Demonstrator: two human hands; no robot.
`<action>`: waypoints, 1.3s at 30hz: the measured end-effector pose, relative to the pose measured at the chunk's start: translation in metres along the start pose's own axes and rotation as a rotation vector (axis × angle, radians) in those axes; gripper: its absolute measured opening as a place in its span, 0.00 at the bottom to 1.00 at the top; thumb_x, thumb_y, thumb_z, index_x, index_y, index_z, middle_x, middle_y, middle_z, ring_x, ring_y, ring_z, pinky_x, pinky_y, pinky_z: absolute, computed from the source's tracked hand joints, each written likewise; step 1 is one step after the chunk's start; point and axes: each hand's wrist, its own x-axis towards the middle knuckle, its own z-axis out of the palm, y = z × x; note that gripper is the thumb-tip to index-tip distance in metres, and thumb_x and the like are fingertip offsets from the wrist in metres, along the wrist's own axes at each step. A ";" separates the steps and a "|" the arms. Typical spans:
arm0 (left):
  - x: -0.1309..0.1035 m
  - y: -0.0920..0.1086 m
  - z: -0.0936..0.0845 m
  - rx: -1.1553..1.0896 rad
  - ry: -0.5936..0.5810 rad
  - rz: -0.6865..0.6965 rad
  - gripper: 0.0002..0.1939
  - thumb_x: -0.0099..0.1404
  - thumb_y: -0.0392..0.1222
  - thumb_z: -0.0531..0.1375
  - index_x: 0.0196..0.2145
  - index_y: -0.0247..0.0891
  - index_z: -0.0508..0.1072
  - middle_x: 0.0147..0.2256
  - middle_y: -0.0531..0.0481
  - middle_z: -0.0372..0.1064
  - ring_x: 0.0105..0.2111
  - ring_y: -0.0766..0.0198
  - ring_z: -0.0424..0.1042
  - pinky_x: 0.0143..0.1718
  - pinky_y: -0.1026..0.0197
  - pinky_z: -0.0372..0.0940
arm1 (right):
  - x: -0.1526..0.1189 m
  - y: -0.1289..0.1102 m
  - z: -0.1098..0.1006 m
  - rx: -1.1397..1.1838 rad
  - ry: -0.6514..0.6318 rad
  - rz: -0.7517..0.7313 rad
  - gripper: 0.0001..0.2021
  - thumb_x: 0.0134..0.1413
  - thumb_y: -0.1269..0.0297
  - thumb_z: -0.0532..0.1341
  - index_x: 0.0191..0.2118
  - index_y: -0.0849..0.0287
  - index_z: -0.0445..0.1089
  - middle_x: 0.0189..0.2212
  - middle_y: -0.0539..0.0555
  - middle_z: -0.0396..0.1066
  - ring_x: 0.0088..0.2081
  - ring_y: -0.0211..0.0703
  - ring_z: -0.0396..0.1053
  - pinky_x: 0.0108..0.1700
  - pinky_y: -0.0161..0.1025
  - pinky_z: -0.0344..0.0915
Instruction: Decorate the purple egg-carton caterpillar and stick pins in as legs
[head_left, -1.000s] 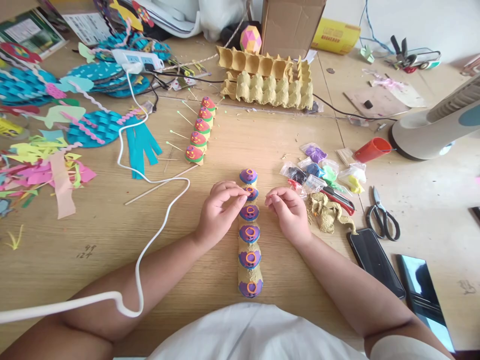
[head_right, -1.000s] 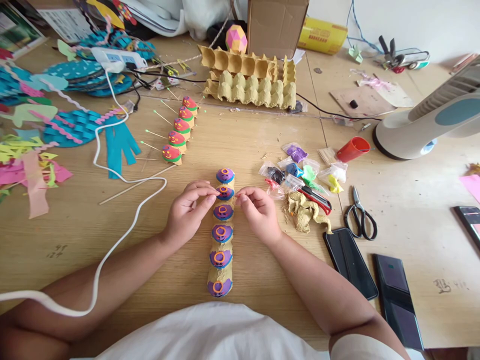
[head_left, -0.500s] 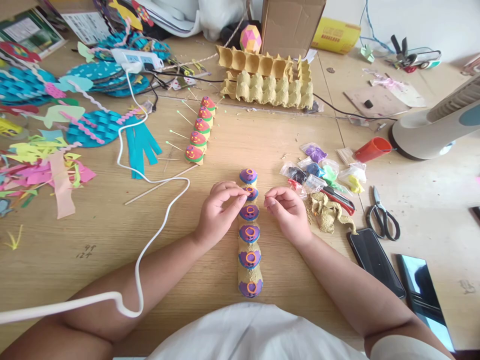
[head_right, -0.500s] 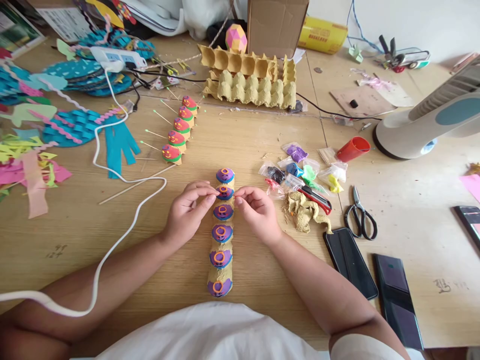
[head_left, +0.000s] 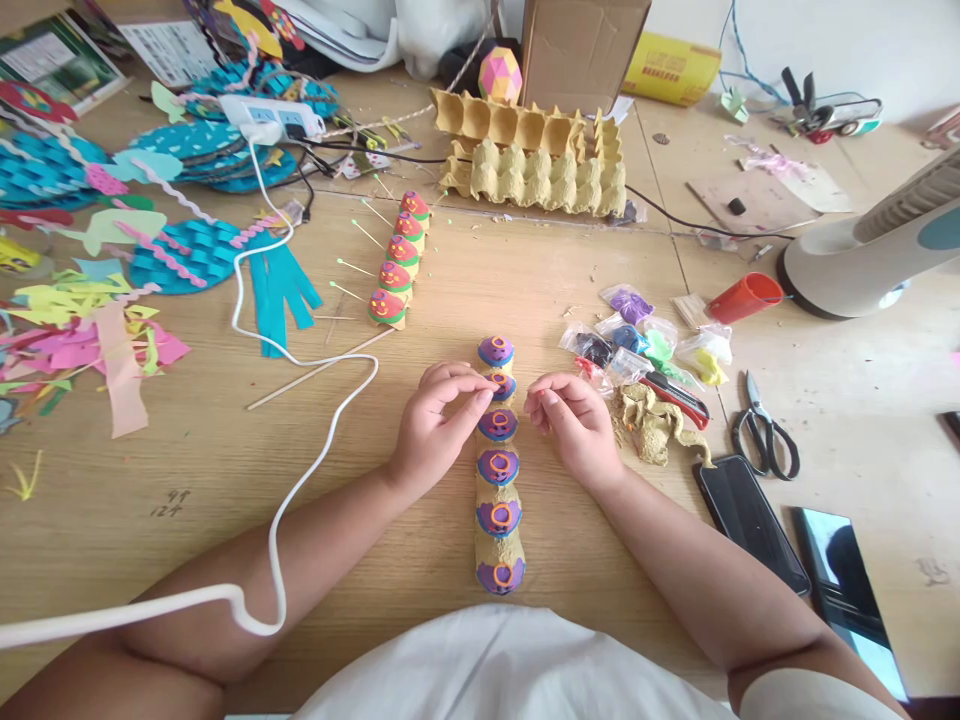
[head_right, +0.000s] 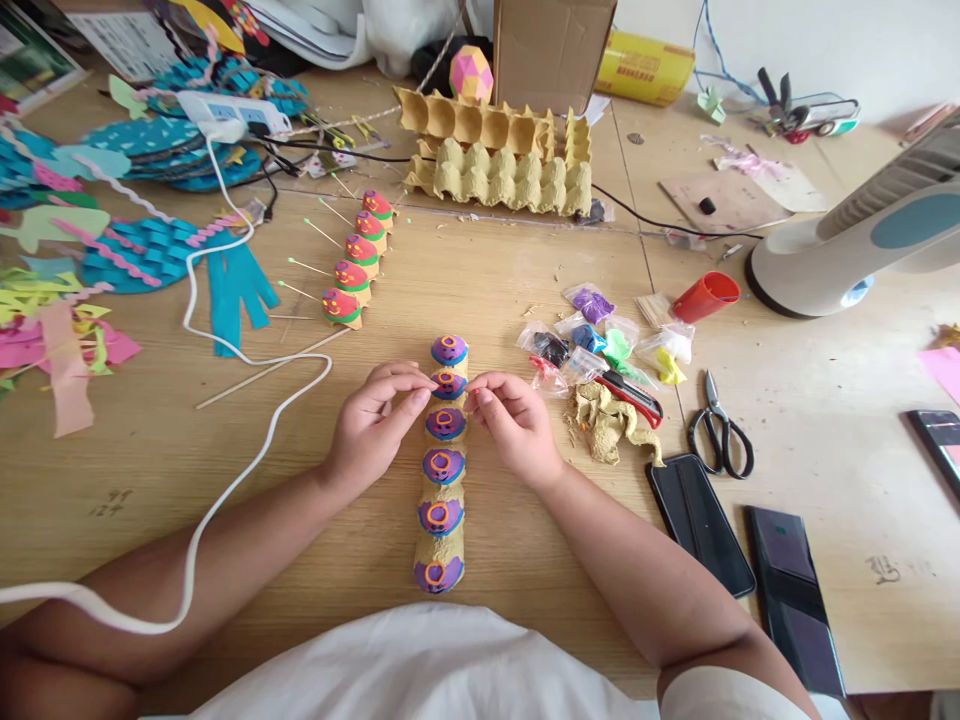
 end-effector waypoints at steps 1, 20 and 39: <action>0.000 0.000 0.000 0.000 0.002 -0.001 0.06 0.72 0.42 0.62 0.41 0.44 0.80 0.43 0.48 0.76 0.52 0.58 0.73 0.60 0.52 0.66 | 0.000 0.000 0.000 -0.003 0.001 -0.001 0.10 0.63 0.53 0.66 0.39 0.54 0.75 0.29 0.50 0.73 0.27 0.35 0.65 0.26 0.32 0.59; 0.000 0.000 0.001 -0.007 0.002 -0.004 0.06 0.72 0.42 0.62 0.42 0.45 0.81 0.43 0.49 0.77 0.53 0.59 0.72 0.60 0.53 0.65 | 0.001 0.002 -0.001 -0.105 0.017 -0.075 0.17 0.68 0.49 0.60 0.32 0.56 0.72 0.25 0.49 0.67 0.27 0.37 0.60 0.31 0.38 0.57; 0.002 0.000 0.001 -0.096 0.068 -0.094 0.08 0.73 0.46 0.61 0.40 0.40 0.77 0.41 0.47 0.75 0.47 0.61 0.74 0.53 0.57 0.68 | 0.006 0.001 -0.003 -0.200 0.207 -0.162 0.12 0.69 0.52 0.60 0.37 0.53 0.67 0.33 0.50 0.73 0.32 0.38 0.68 0.35 0.38 0.64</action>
